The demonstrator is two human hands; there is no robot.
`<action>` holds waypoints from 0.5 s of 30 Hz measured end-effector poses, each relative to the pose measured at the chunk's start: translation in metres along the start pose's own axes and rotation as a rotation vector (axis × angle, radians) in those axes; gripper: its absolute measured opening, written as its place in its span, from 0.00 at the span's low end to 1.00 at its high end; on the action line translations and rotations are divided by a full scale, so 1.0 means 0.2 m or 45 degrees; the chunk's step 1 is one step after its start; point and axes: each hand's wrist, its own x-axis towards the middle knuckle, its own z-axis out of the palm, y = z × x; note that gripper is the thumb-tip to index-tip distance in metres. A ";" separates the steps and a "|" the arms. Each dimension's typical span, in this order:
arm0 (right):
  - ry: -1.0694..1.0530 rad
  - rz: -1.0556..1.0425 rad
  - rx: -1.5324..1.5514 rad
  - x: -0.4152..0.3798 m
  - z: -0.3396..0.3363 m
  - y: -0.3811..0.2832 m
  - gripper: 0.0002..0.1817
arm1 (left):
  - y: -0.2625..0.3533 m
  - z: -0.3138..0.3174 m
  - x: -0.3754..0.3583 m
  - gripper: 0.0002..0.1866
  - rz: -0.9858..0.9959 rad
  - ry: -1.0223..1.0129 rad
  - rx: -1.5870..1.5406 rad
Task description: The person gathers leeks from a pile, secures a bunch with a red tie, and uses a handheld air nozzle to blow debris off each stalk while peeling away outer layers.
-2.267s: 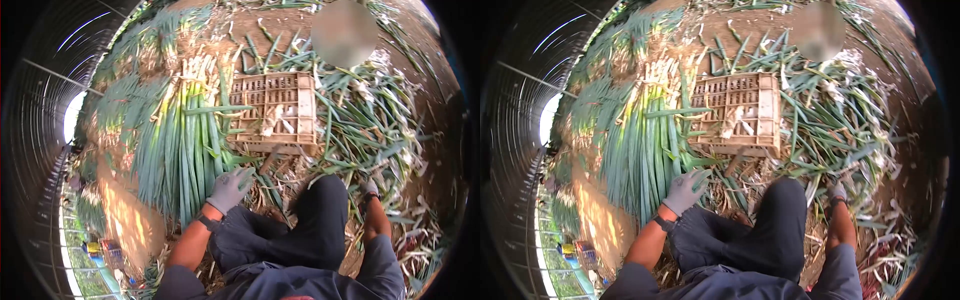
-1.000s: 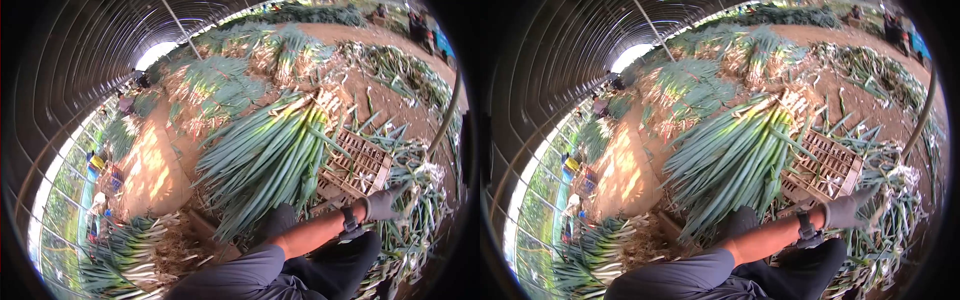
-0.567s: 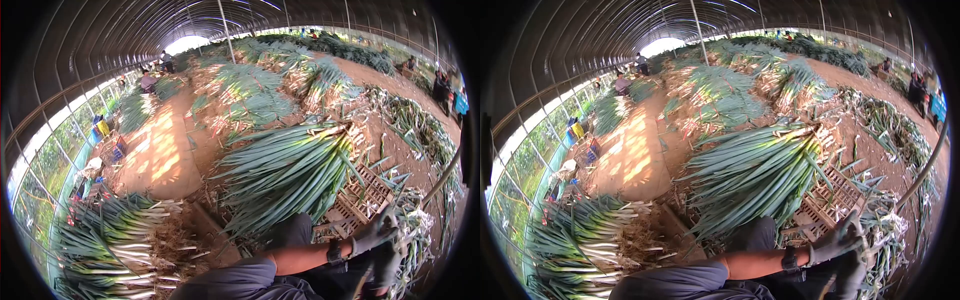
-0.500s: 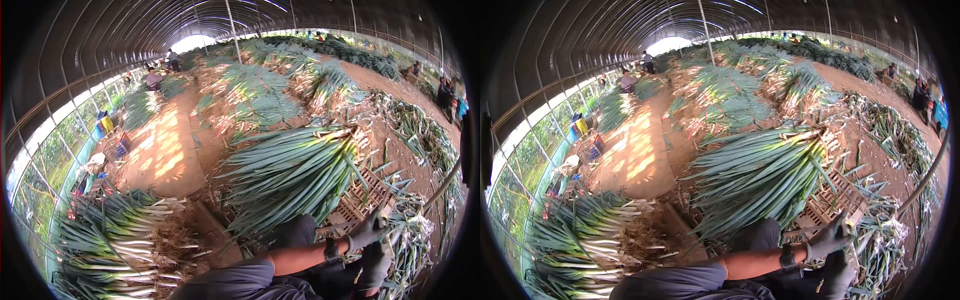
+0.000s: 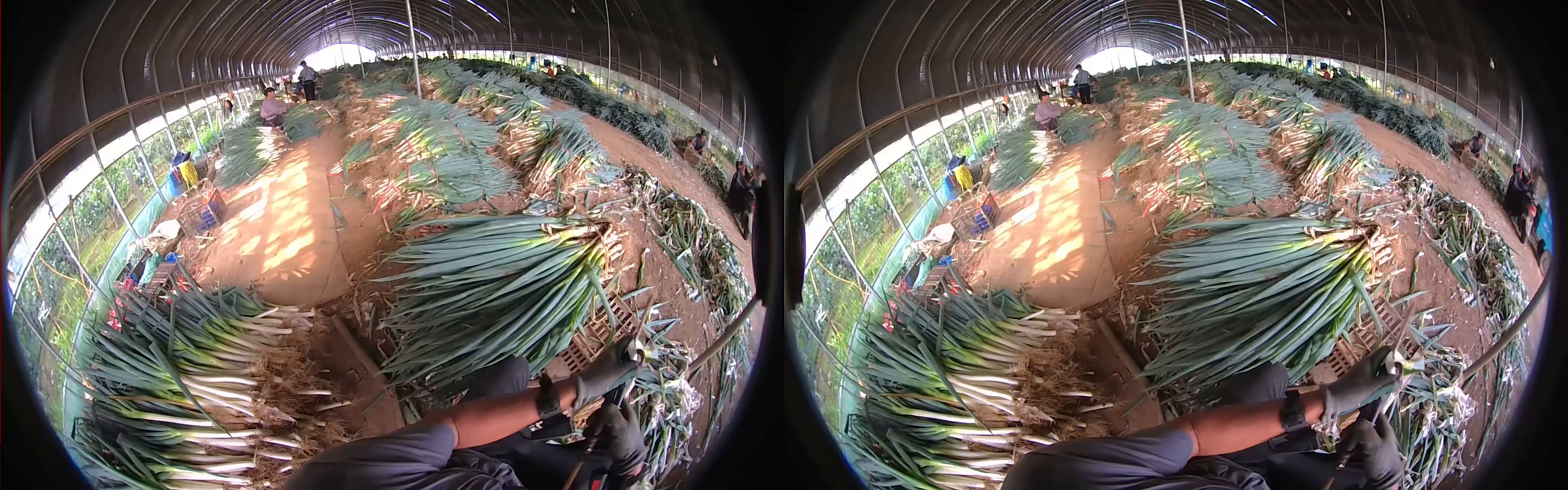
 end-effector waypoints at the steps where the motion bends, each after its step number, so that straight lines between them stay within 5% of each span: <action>1: -0.080 0.068 0.017 0.00 0.04 0.02 0.24 | -0.01 0.01 -0.01 0.28 0.012 0.003 0.016; 7: -0.096 0.171 0.154 0.01 0.03 0.27 0.25 | 0.02 -0.15 -0.14 0.25 -0.137 -0.079 0.015; 10: -0.326 0.453 0.418 0.04 -0.02 0.37 0.35 | -0.10 -0.29 -0.13 0.28 -0.215 -0.406 -0.199; 11: -0.309 0.422 0.475 0.04 -0.01 0.36 0.32 | -0.07 -0.32 -0.16 0.33 -0.370 -0.495 -0.789; 15: -0.262 0.357 0.705 0.07 -0.01 0.41 0.31 | -0.17 -0.45 -0.14 0.31 -0.211 -0.155 -0.539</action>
